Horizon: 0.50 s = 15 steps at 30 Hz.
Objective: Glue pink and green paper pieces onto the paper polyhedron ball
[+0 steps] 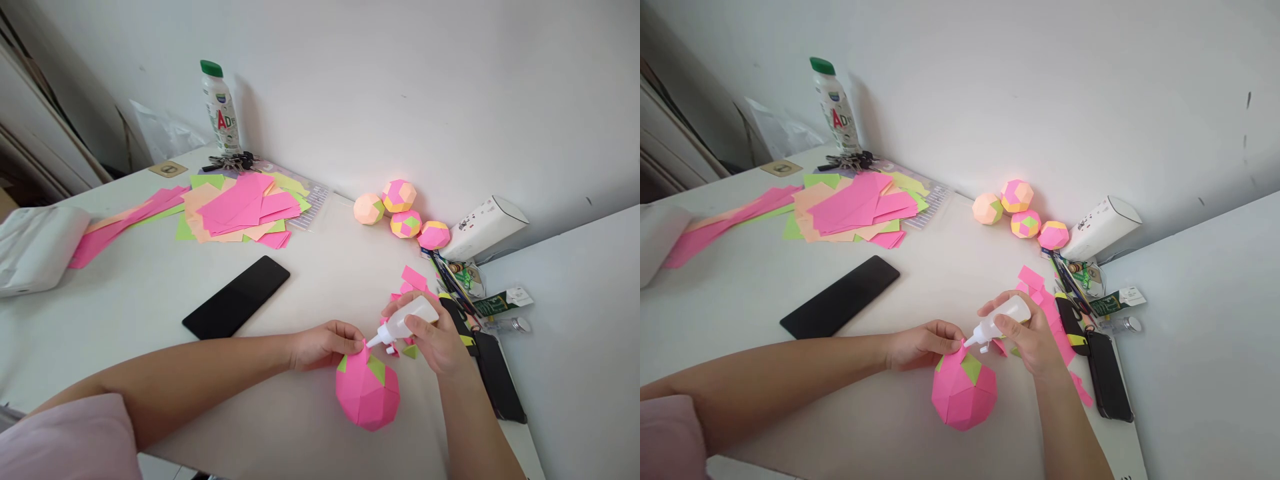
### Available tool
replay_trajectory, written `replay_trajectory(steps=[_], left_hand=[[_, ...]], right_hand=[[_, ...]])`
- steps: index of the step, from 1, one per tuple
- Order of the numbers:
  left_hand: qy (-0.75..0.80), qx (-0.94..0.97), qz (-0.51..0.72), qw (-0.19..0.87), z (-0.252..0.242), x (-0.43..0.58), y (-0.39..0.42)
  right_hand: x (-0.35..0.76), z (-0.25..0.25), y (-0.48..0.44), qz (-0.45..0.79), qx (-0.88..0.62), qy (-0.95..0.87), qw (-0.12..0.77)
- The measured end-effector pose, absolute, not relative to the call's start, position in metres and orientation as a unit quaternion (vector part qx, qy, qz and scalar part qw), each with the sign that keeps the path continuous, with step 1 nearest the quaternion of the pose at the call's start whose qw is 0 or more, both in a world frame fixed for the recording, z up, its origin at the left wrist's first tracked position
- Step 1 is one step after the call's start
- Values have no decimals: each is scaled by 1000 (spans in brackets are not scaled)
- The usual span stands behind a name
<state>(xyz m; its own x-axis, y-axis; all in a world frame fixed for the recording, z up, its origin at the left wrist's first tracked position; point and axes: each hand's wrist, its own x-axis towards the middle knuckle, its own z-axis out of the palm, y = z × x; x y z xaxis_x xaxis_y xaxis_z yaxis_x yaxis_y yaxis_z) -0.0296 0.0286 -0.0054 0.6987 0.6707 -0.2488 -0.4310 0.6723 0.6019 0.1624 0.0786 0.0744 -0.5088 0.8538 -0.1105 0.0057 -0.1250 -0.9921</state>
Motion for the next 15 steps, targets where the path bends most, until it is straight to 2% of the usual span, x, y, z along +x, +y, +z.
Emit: replay_trajectory(steps=[9,15], left_hand=[[239,252,312,884,-8,-29,29],[230,263,307,885,-7,-29,29]], right_hand=[[165,75,76,661,-361,-586,299],[166,73,79,662,-354,-574,327]])
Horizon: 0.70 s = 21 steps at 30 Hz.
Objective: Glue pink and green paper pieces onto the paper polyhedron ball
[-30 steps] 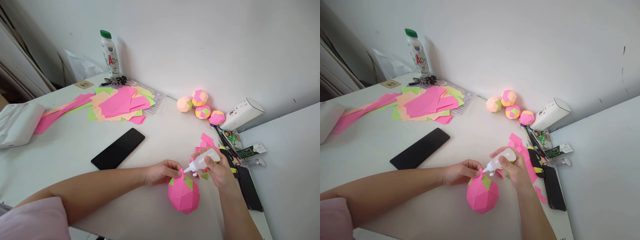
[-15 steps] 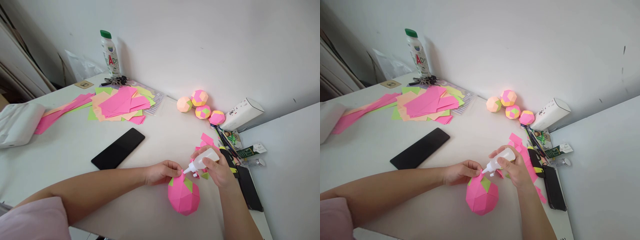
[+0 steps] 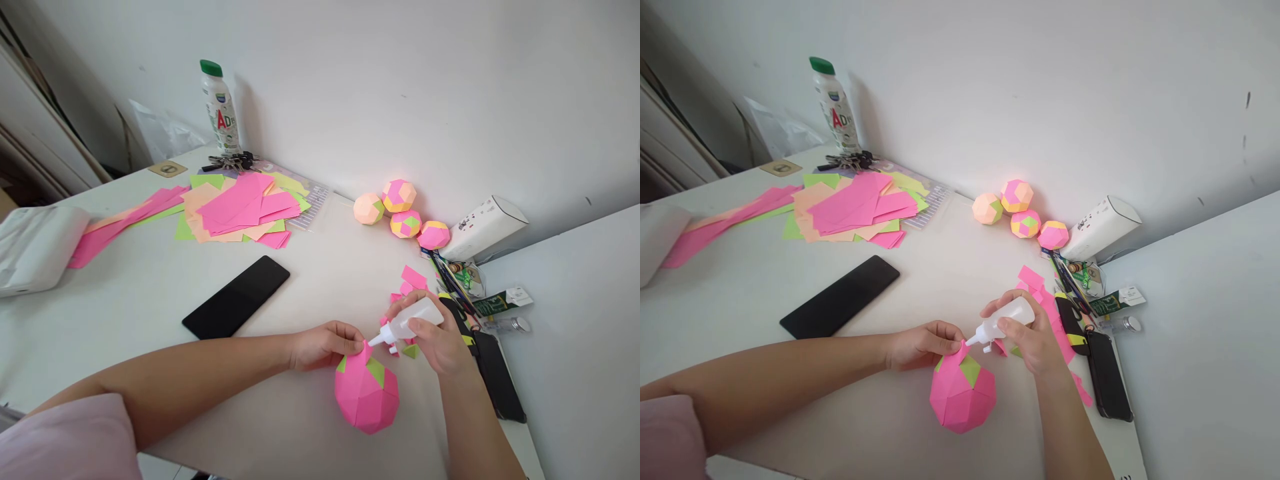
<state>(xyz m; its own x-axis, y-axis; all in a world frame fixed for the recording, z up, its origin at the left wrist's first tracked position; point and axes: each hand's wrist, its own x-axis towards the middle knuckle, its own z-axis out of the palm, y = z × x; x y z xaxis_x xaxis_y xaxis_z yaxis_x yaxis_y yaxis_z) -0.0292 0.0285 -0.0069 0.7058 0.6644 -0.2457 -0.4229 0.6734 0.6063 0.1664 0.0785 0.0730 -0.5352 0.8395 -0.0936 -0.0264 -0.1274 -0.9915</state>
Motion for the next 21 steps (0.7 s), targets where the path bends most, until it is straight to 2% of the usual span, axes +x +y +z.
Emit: replay_trajectory(steps=[21], left_hand=[[223,259,317,885,-9,-30,28]], right_hand=[[165,71,75,637,-317,-619,332]])
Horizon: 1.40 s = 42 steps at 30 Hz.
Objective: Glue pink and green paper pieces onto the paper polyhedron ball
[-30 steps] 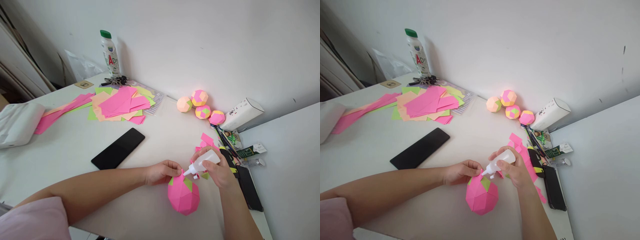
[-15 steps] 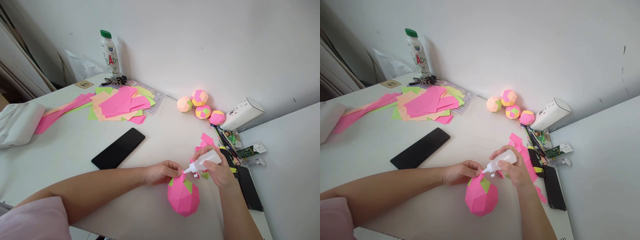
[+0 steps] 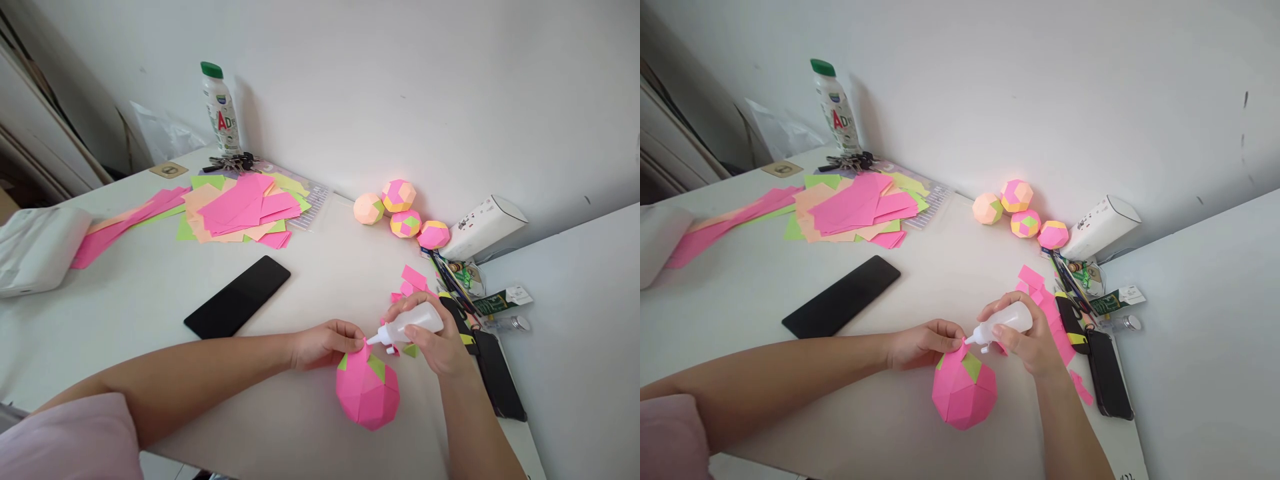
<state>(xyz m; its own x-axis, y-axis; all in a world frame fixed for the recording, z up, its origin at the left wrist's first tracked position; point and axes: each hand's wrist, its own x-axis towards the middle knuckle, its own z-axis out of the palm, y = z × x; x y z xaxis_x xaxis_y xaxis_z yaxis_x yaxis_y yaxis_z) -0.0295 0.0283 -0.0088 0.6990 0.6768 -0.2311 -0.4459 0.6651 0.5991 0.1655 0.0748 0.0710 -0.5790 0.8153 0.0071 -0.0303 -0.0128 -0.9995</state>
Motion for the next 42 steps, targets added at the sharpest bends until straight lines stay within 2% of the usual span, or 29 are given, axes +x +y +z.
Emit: replay_trajectory(steps=[42], left_hand=[[240,254,316,882,-7,-28,28]], right_hand=[[165,79,67,601,-256,-687,319]])
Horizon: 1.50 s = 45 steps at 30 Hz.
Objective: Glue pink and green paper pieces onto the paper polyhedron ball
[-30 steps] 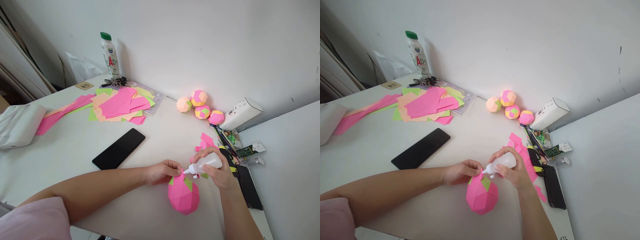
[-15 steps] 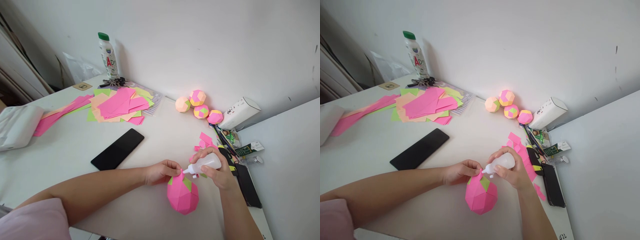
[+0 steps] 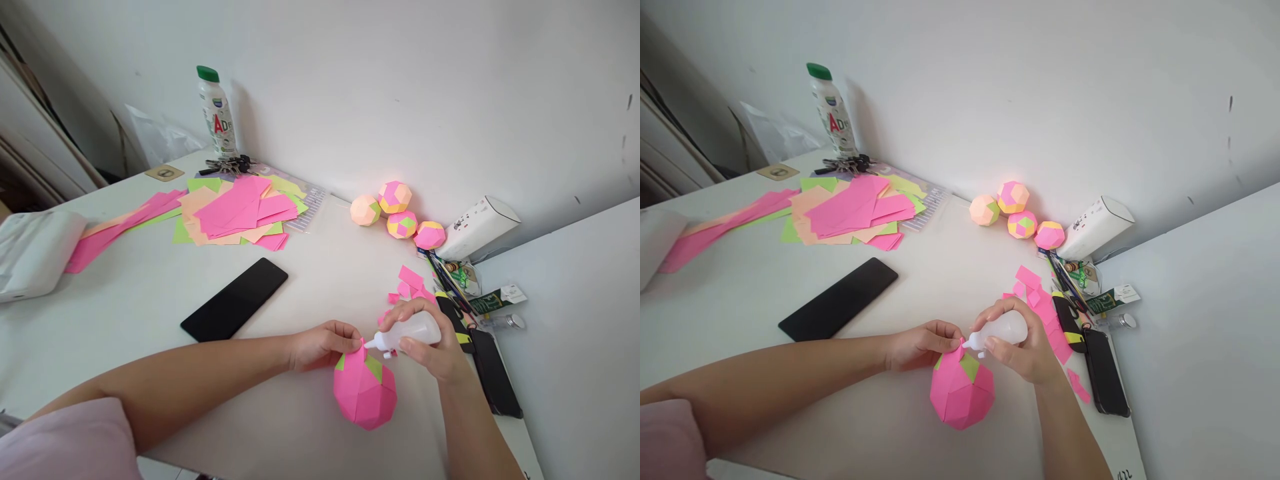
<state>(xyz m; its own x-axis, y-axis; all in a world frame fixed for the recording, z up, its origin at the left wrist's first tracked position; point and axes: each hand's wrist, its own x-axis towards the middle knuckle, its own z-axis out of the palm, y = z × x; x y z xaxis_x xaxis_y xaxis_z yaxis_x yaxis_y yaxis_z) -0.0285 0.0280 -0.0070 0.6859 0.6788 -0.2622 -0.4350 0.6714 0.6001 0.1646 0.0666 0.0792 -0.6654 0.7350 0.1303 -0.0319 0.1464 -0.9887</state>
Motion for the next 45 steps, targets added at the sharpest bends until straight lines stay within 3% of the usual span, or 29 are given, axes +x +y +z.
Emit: replay_trajectory(steps=[45], left_hand=[[233,272,313,879,-12,-28,28]], right_hand=[[165,79,67,619,-276,-664,315]])
